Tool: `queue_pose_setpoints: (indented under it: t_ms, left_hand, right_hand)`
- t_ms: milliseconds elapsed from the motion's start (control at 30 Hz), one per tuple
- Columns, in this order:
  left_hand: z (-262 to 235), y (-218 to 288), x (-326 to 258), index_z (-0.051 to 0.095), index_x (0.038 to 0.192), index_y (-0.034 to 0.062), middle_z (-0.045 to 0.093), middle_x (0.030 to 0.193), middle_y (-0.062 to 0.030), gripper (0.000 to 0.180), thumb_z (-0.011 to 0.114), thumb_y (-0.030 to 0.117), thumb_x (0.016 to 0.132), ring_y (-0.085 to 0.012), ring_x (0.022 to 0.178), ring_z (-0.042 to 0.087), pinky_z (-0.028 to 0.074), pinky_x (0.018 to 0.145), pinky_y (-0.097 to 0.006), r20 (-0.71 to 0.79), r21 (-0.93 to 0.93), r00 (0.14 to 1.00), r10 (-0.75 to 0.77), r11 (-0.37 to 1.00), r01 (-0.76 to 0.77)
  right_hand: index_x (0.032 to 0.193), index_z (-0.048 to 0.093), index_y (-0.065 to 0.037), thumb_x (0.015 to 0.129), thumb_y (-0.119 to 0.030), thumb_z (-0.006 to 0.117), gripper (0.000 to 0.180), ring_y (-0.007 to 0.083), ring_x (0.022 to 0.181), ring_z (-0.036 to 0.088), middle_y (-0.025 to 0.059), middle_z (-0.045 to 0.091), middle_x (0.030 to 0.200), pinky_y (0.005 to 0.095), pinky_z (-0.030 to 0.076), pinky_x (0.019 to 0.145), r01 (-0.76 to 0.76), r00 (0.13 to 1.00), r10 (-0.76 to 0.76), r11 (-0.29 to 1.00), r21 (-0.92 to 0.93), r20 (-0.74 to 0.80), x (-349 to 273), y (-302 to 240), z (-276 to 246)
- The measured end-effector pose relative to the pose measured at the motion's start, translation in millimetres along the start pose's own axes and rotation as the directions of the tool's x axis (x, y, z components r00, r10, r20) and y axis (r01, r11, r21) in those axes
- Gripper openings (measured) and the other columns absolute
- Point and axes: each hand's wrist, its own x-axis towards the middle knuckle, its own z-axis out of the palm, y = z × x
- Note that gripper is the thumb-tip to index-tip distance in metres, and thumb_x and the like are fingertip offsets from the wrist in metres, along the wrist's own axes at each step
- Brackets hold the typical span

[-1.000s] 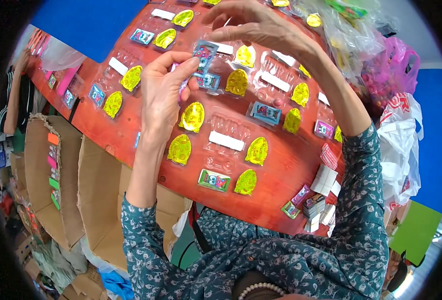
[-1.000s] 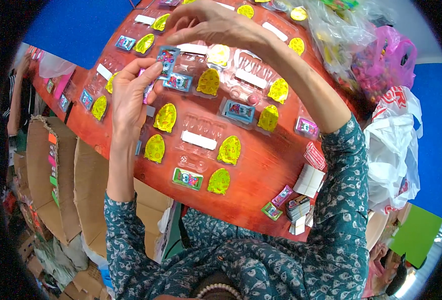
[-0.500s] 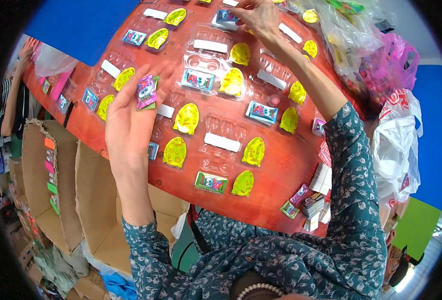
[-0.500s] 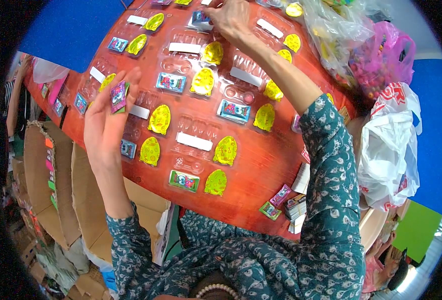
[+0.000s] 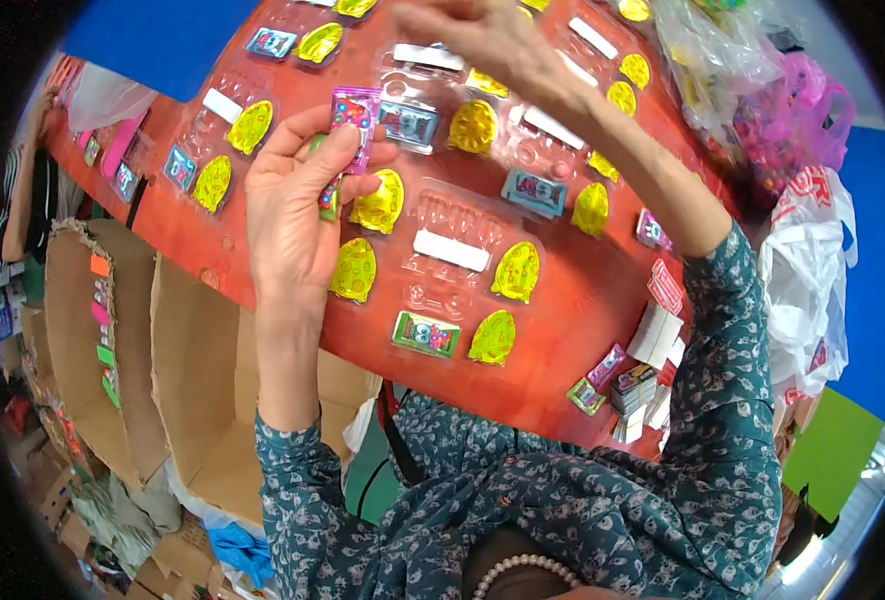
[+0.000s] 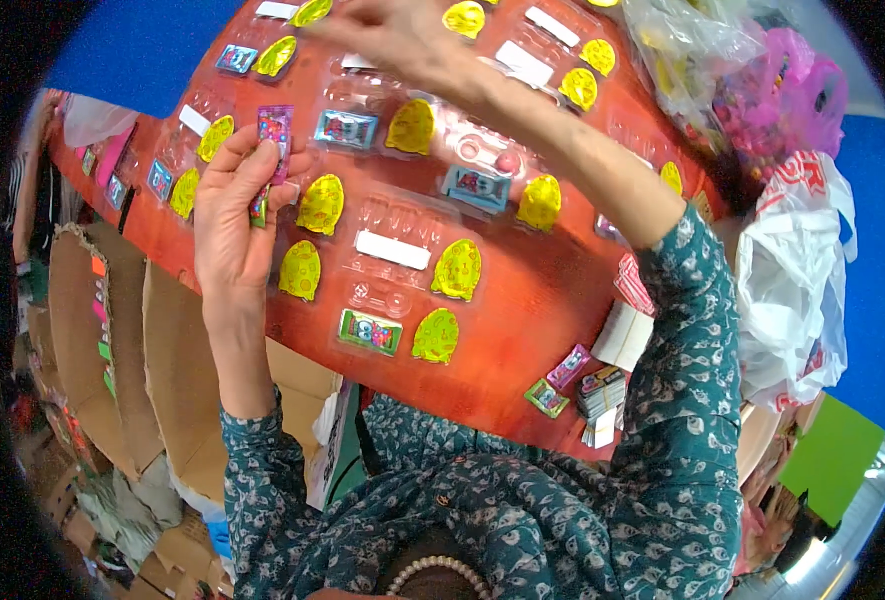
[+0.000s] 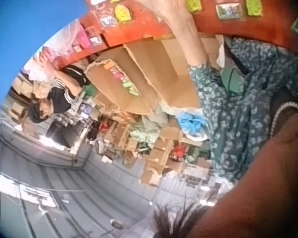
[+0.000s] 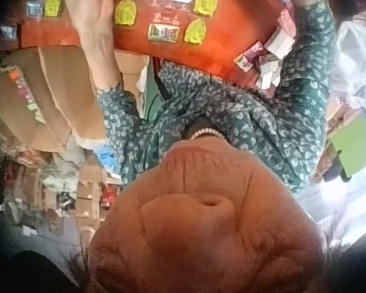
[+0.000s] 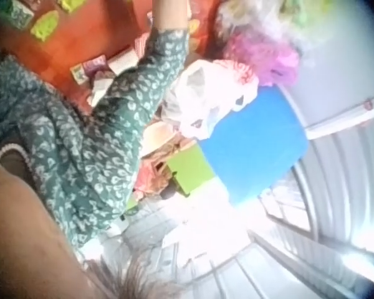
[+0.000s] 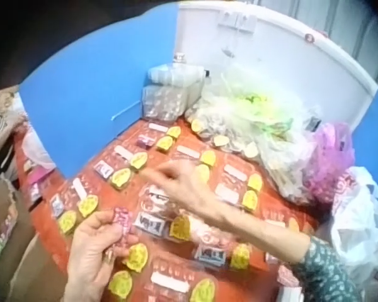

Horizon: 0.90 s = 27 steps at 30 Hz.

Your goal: Sorting small colorful toys and packaged items into molded plastic trays on a work table.

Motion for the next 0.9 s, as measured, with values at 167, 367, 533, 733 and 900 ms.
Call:
queue_pose_setpoints:
  t_ms: [167, 367, 533, 733, 900]
  left_hand:
    - [-7, -13, -8, 0.055, 0.091, -0.0021, 0.062, 0.079, -0.0102, 0.018, 0.064, 0.003, 0.077, -0.0157, 0.062, 0.063, 0.048, 0.046, -0.019, 0.004, 0.152, 0.998, 0.07, 0.986, -0.069]
    - [0, -18, -22, 0.055, 0.094, -0.0016, 0.063, 0.079, -0.0107, 0.017, 0.062, 0.005, 0.08, -0.0126, 0.06, 0.061, 0.046, 0.045, -0.019, -0.006, 0.261, 1.0, -0.026, 0.965, 0.026]
    - [18, 0, 14, 0.061, 0.092, -0.0024, 0.061, 0.068, -0.0059, 0.015, 0.06, 0.007, 0.08, -0.0075, 0.05, 0.053, 0.037, 0.042, -0.019, 0.128, 0.734, 0.961, 0.243, 0.628, -0.257]
    - [16, 7, 122, 0.067, 0.087, 0.002, 0.064, 0.077, -0.0159, 0.021, 0.061, 0.019, 0.077, -0.0263, 0.067, 0.063, 0.046, 0.062, -0.034, 0.545, 0.824, 0.753, 0.368, -0.068, -0.563]
    - [32, -7, 151, 0.067, 0.083, 0.0018, 0.062, 0.064, -0.015, 0.021, 0.064, 0.02, 0.074, -0.0246, 0.057, 0.061, 0.046, 0.06, -0.035, 0.595, 0.801, 0.757, 0.271, -0.118, -0.587]
  right_hand:
    - [0.079, 0.06, 0.007, 0.075, -0.023, 0.064, 0.031, 0.0212, 0.052, 0.05, 0.015, 0.053, 0.058, 0.0332, 0.04, 0.051, 0.291, 0.956, -0.288, 0.956, -0.038, 0.063, -51, -49, 25]
    - [0.085, 0.066, 0.0, 0.073, -0.012, 0.063, 0.018, 0.0202, 0.068, 0.06, 0.0125, 0.063, 0.071, 0.0317, 0.047, 0.062, -0.056, 0.973, 0.084, 0.99, -0.132, 0.216, -66, -45, -28]
    - [0.09, 0.064, 0.001, 0.073, -0.01, 0.067, 0.021, 0.0103, 0.063, 0.057, 0.0065, 0.064, 0.07, 0.0239, 0.047, 0.06, -0.428, 0.865, 0.34, 0.884, -0.189, -0.37, -70, -11, -116]
    - [0.086, 0.068, -0.004, 0.071, -0.015, 0.068, 0.019, 0.0079, 0.066, 0.058, 0.0033, 0.064, 0.072, 0.0199, 0.046, 0.062, -0.46, 0.855, 0.378, 0.869, -0.182, -0.356, -74, 57, -121]
    - [0.086, 0.07, -0.014, 0.068, -0.027, 0.066, 0.022, 0.021, 0.072, 0.064, 0.0084, 0.066, 0.071, 0.0338, 0.049, 0.067, -0.467, 0.878, 0.313, 0.728, -0.502, -0.363, -86, 68, -115]
